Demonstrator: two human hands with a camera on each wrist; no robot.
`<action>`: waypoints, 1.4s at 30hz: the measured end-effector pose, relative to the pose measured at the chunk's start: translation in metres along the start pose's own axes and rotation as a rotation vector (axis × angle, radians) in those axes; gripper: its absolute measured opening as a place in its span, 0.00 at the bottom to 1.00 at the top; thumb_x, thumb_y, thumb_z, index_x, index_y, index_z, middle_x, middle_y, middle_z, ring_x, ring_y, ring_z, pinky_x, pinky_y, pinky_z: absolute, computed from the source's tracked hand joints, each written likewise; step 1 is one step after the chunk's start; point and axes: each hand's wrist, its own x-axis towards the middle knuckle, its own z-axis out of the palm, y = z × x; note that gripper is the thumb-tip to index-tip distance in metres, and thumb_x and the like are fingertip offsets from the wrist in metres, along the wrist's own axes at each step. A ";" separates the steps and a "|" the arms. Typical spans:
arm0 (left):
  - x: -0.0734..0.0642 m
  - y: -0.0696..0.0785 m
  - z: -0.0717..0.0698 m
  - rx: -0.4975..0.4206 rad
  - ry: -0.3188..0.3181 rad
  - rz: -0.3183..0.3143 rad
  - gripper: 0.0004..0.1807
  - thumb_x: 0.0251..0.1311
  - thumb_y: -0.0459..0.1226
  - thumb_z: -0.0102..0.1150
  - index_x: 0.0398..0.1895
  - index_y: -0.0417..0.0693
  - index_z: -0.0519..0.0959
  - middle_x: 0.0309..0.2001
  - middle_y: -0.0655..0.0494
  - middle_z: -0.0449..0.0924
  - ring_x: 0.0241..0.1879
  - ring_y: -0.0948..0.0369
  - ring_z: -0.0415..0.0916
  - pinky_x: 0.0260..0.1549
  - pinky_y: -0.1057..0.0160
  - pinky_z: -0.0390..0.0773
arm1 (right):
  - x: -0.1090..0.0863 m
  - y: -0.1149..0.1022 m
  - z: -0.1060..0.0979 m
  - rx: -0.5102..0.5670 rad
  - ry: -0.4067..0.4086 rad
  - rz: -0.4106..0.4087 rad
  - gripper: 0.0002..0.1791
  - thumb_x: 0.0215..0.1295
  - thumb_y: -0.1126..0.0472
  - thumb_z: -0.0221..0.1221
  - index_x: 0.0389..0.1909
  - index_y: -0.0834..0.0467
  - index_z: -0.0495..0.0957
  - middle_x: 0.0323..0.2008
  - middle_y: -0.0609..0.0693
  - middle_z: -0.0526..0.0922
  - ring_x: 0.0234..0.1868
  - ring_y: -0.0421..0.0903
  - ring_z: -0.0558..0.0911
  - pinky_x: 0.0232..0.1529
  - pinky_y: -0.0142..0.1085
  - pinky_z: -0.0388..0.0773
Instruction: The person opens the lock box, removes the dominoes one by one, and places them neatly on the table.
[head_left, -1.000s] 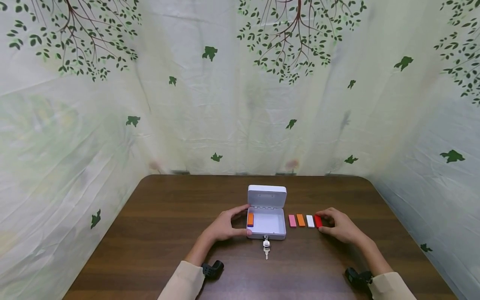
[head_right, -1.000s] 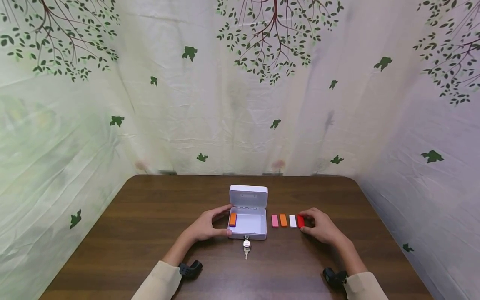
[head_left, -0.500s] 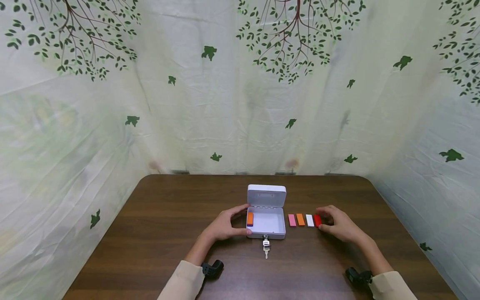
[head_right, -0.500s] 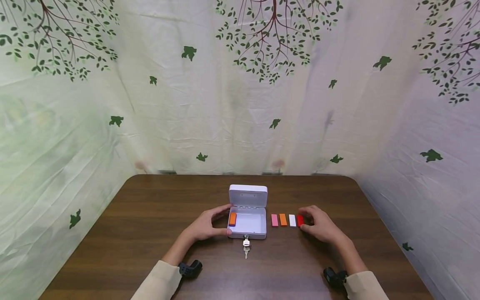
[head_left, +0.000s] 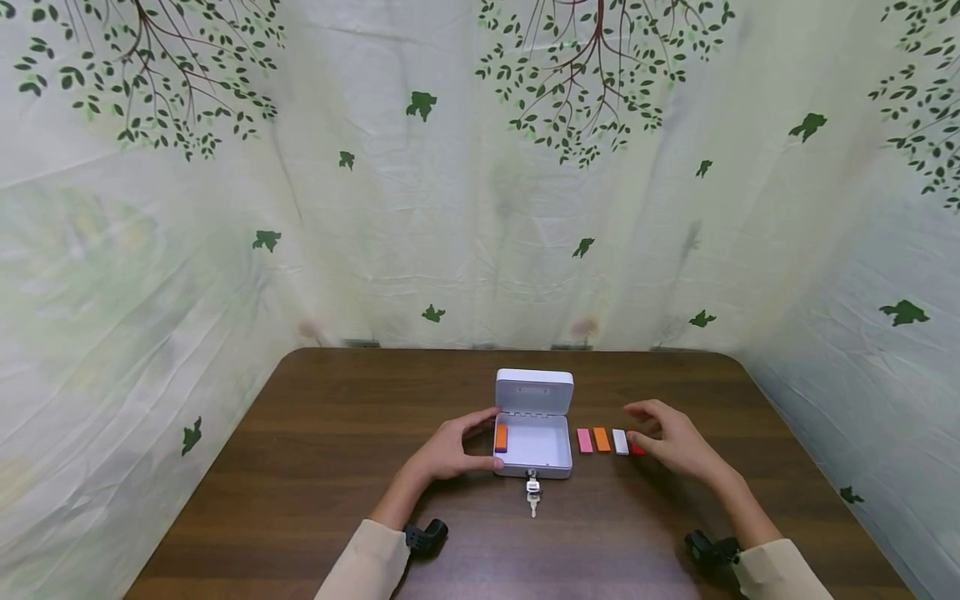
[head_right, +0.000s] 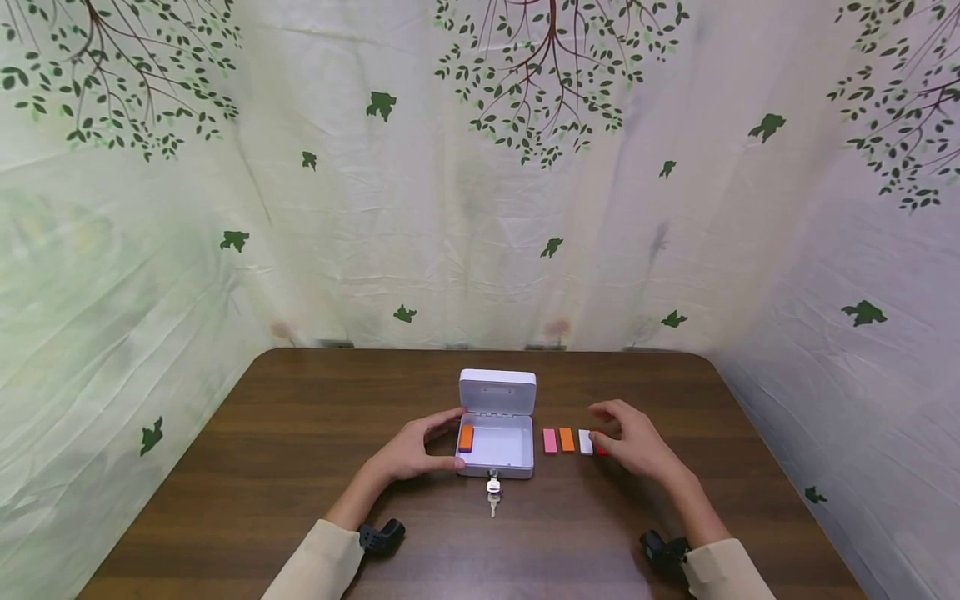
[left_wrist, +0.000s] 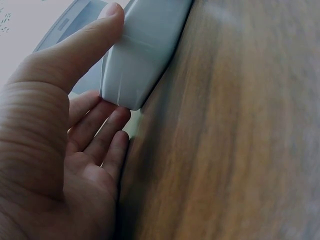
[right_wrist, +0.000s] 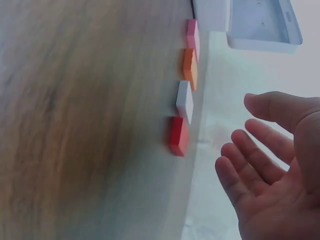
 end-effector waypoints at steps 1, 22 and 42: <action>0.000 0.000 0.000 0.000 -0.001 0.001 0.49 0.53 0.55 0.77 0.78 0.58 0.66 0.74 0.56 0.71 0.72 0.54 0.70 0.73 0.46 0.68 | 0.000 -0.001 0.000 0.006 -0.001 0.001 0.25 0.70 0.58 0.66 0.64 0.61 0.76 0.60 0.60 0.80 0.52 0.55 0.83 0.51 0.52 0.84; -0.001 0.003 -0.001 -0.009 -0.001 0.004 0.49 0.53 0.55 0.77 0.78 0.56 0.66 0.74 0.55 0.71 0.72 0.53 0.70 0.73 0.45 0.68 | 0.006 -0.028 0.006 0.059 0.054 -0.134 0.21 0.68 0.57 0.68 0.58 0.59 0.80 0.56 0.60 0.84 0.50 0.57 0.85 0.52 0.54 0.84; 0.000 0.003 0.000 -0.009 -0.001 -0.001 0.50 0.52 0.55 0.78 0.78 0.57 0.66 0.74 0.56 0.71 0.73 0.55 0.69 0.73 0.46 0.66 | 0.023 -0.053 0.025 0.084 0.030 -0.145 0.22 0.65 0.56 0.71 0.58 0.57 0.81 0.56 0.58 0.85 0.52 0.57 0.84 0.55 0.55 0.83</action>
